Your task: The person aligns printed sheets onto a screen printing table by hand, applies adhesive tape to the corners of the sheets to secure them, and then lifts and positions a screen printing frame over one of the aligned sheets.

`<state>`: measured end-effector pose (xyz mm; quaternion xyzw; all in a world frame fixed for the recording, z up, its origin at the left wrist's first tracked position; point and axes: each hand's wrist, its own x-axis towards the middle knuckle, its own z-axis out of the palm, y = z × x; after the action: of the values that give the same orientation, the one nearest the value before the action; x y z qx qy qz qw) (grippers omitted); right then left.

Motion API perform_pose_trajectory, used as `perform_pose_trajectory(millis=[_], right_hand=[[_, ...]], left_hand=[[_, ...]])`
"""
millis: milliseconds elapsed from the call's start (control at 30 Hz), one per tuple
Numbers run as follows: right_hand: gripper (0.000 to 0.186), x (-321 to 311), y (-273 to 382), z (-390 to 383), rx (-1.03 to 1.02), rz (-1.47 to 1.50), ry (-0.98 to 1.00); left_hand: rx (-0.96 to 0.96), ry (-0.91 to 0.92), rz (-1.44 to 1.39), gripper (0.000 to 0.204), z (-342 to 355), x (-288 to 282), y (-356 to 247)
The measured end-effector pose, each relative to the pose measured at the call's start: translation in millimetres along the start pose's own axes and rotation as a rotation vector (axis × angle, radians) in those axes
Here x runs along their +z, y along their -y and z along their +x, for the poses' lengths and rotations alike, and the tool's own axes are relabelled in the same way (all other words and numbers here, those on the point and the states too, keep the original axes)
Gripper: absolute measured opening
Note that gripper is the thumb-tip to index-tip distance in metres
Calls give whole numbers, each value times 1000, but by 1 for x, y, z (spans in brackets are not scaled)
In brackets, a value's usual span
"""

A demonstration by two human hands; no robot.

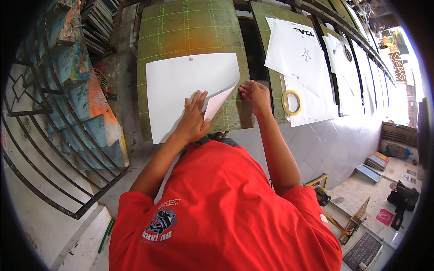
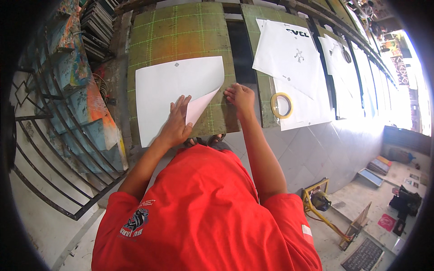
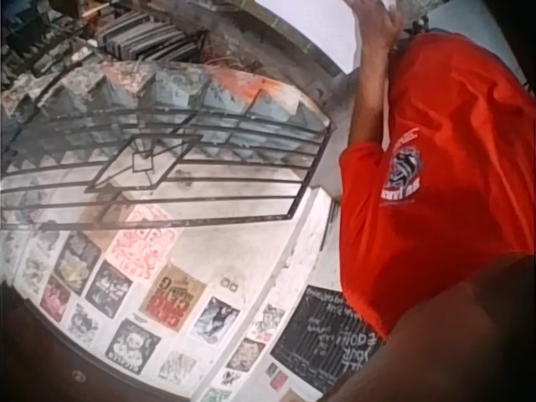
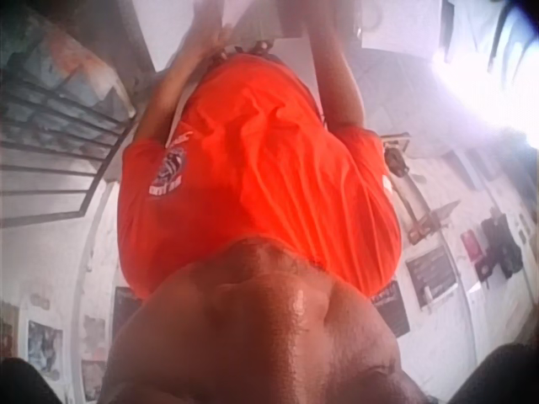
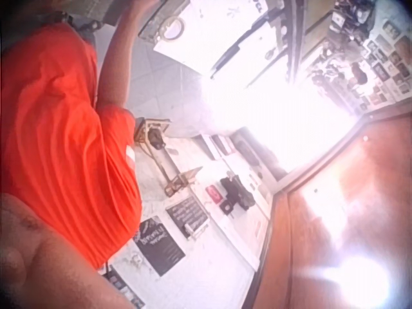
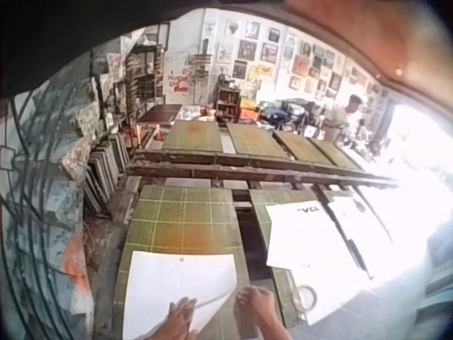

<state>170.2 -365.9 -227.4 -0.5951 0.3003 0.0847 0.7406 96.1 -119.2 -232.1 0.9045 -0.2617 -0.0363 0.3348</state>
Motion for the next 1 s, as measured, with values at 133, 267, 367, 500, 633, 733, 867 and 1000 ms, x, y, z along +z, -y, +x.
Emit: perform_pose_trajectory(millis=[133,267,367,500,633,733,867,1000], right_hand=[[34,5,0,2,-18,-26,-2],[32,8,-2,3,-17,-26,-17],[30,9,-4,5,-25,-32,-21],[28,12,-4,4,-30,-30,-26],[27,12,-5,2,-31,-25,-11],[27,10,-7,1,-20,-20,-4],[27,11,-4,-3,-11,-22,-9],[28,13,-2,-4,-7,-30,-15]], left_hand=[[-7,33,42,56,0,2,-1],[-10,44,38,78,-1,4,1],[-13,53,44,78,-1,2,-1],[15,52,114,51,-1,3,-1],[1,77,107,74,0,5,-3],[6,81,133,61,0,5,-4],[-6,115,155,59,1,2,-7],[0,175,198,67,1,2,-7]])
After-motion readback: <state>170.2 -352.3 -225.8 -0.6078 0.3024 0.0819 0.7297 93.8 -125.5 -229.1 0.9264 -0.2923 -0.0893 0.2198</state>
